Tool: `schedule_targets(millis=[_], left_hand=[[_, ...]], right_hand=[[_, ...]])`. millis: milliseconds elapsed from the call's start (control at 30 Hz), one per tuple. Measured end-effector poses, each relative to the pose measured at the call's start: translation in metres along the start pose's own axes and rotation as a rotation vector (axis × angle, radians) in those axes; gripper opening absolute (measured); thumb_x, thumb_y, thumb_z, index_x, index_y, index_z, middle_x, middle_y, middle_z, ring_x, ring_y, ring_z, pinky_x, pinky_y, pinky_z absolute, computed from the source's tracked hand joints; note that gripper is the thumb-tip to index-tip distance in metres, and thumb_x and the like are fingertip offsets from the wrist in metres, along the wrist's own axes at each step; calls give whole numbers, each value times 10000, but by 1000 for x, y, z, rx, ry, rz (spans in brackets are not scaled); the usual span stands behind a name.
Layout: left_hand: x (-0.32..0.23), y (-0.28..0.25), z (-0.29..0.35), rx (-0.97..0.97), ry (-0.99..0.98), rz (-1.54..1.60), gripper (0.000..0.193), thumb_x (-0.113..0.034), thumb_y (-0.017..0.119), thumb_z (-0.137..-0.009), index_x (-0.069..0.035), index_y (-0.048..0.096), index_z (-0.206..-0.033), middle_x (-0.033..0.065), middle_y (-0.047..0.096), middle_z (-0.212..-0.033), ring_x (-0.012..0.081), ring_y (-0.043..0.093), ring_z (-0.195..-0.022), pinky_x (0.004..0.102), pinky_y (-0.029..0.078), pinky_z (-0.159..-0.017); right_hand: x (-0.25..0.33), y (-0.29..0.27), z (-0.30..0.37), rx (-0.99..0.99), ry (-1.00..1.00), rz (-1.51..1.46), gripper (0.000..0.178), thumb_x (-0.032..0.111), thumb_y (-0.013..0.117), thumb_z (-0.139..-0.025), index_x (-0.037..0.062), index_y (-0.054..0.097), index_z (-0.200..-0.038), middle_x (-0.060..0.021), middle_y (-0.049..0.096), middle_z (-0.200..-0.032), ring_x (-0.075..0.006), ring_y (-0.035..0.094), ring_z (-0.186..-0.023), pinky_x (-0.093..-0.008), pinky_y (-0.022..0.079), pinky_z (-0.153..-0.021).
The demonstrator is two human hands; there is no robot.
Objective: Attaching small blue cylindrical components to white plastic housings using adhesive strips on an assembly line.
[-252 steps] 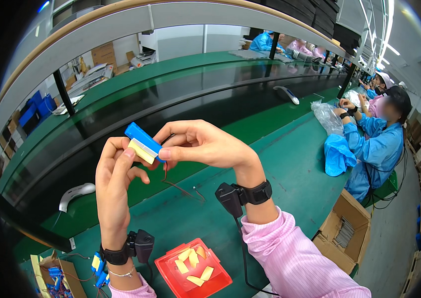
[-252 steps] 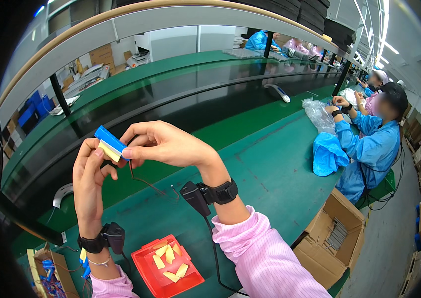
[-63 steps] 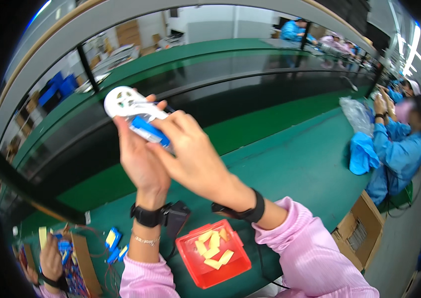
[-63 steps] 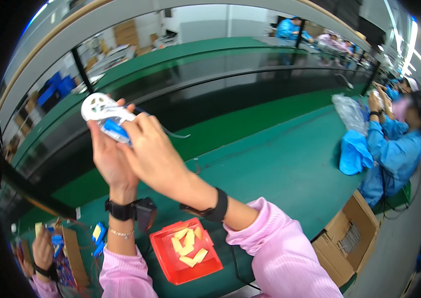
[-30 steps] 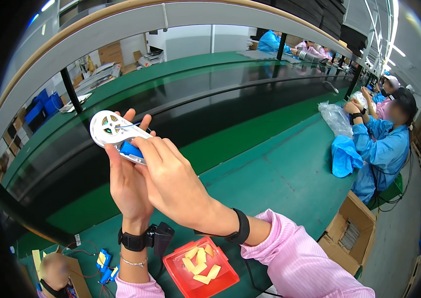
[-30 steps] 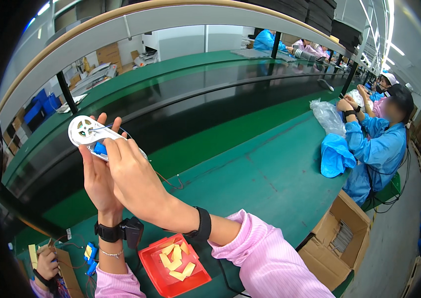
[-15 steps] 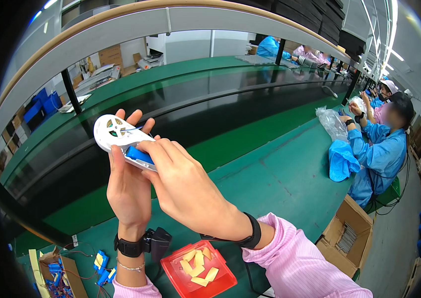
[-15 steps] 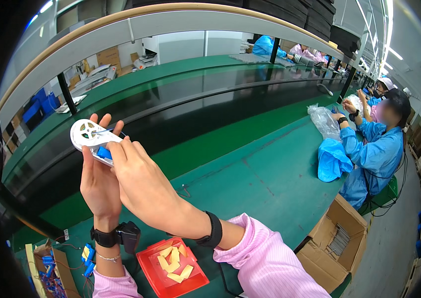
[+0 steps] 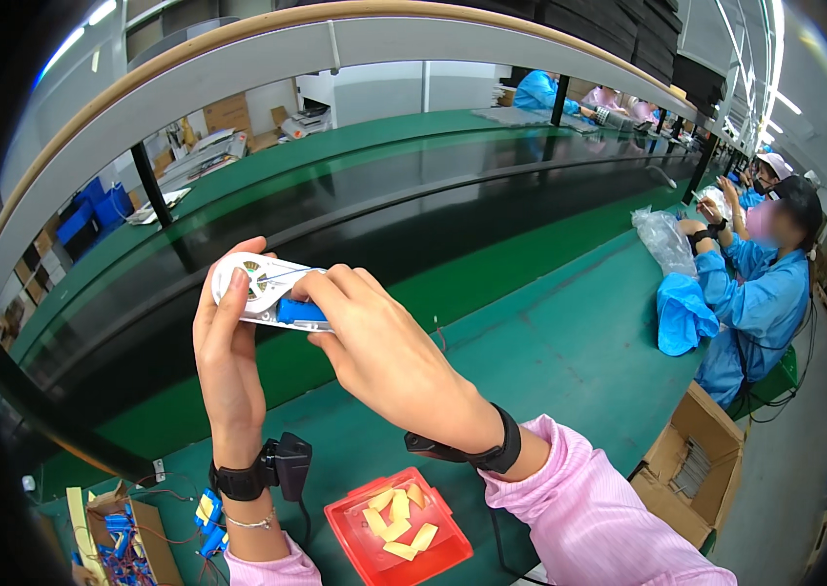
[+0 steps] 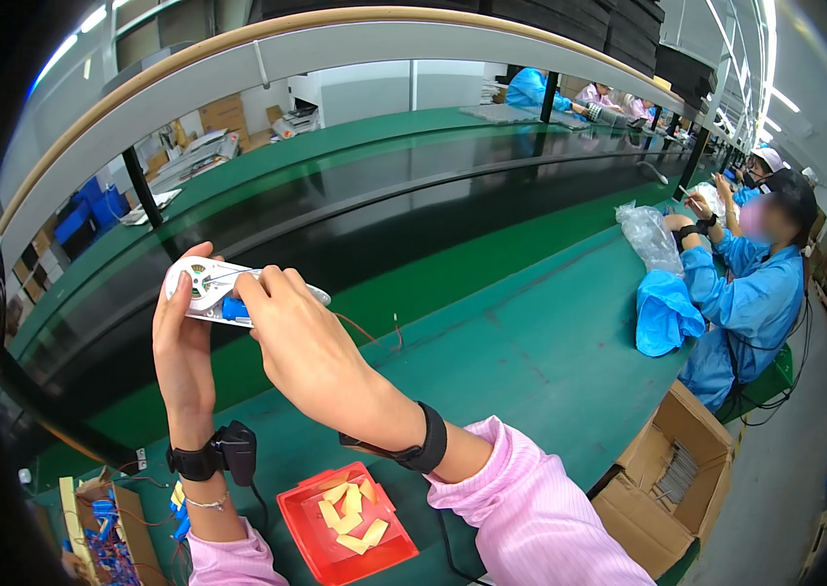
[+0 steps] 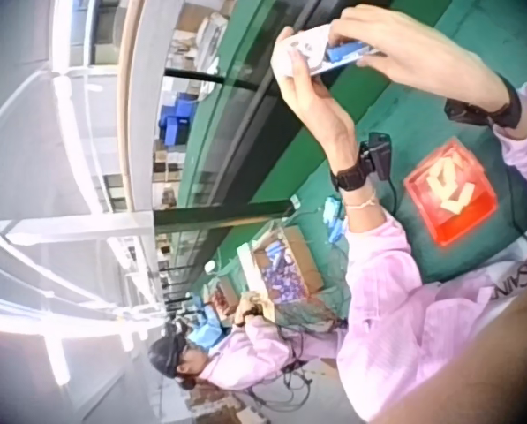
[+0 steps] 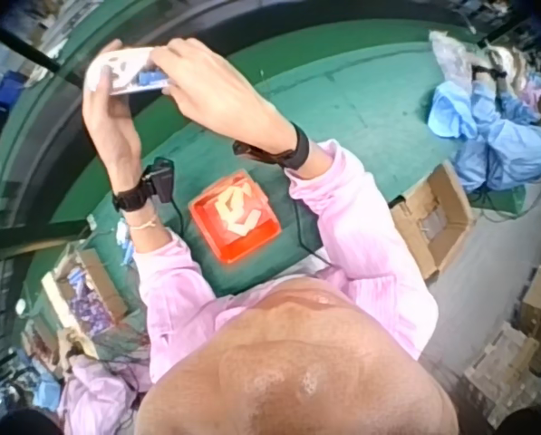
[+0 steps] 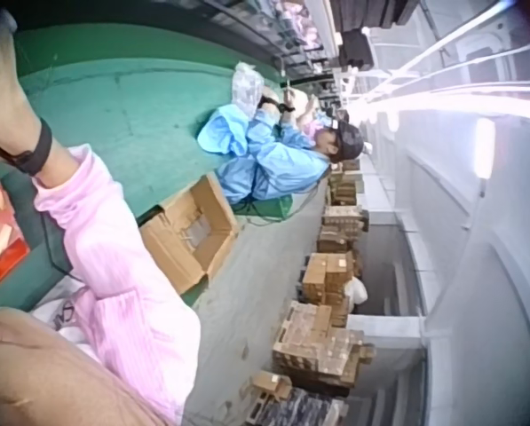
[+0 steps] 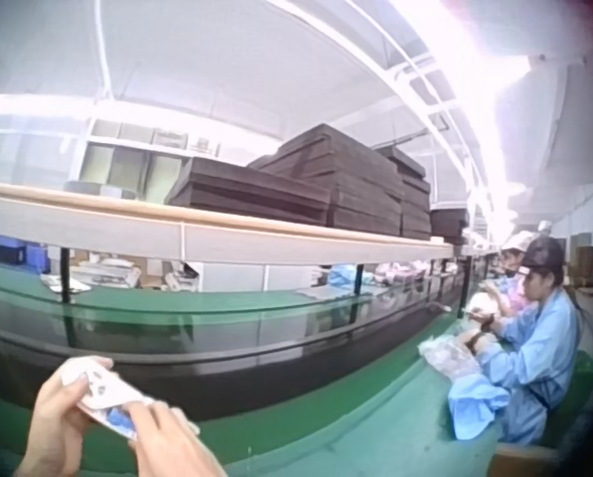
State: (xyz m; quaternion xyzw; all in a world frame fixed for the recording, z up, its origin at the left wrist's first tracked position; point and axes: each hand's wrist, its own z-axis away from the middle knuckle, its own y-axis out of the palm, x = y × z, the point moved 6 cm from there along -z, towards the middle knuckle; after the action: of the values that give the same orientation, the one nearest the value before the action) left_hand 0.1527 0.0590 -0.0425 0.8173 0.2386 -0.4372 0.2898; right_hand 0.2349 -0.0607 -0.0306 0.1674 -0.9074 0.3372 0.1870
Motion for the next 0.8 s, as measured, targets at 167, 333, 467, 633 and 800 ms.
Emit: schedule_targets(millis=[167,333,467,633,800], left_hand=[[-8,-7,-2,-48,-18,-144,347,-255,574,-965,-12,637,-1205,20,660,-969,54,576,-856,206,433,-756],[-8,-16,-3,8,-82,-317,358,-283,614,-950,-12,662,-1178,-20,634,-813,16,473,-620,182,346,-525],[3,-23,-8,107,-157,-426,339,-307,612,-948,-15,648,-1116,26,644,-761,39,506,-574,186,364,-501],[13,-50,-16,61,-249,-468,337,-335,597,-952,-25,641,-1077,43,655,-766,58,549,-619,198,394,-537],[50,-115,-32,-141,-331,-574,326,-335,587,-958,-32,590,-1080,52,678,-802,64,576,-654,219,419,-568]], right_hand=[[1,2,0,1,-43,14,369,-109,573,-782,-61,487,-1137,-206,527,-1023,-380,529,-975,-457,486,-822],[-2,0,-1,-14,-30,29,344,-104,589,-776,-36,528,-1107,-174,536,-1020,-359,527,-971,-449,474,-830],[-11,-2,0,-4,-2,85,338,-72,649,-775,-1,568,-1095,-127,561,-1034,-328,539,-988,-423,466,-850],[-5,-15,-4,-81,-59,33,323,-24,667,-788,-11,579,-1099,-143,581,-1042,-330,543,-1010,-415,470,-859],[5,-51,-7,-174,-73,89,268,36,682,-807,10,617,-1066,-140,624,-1018,-334,563,-1016,-404,470,-878]])
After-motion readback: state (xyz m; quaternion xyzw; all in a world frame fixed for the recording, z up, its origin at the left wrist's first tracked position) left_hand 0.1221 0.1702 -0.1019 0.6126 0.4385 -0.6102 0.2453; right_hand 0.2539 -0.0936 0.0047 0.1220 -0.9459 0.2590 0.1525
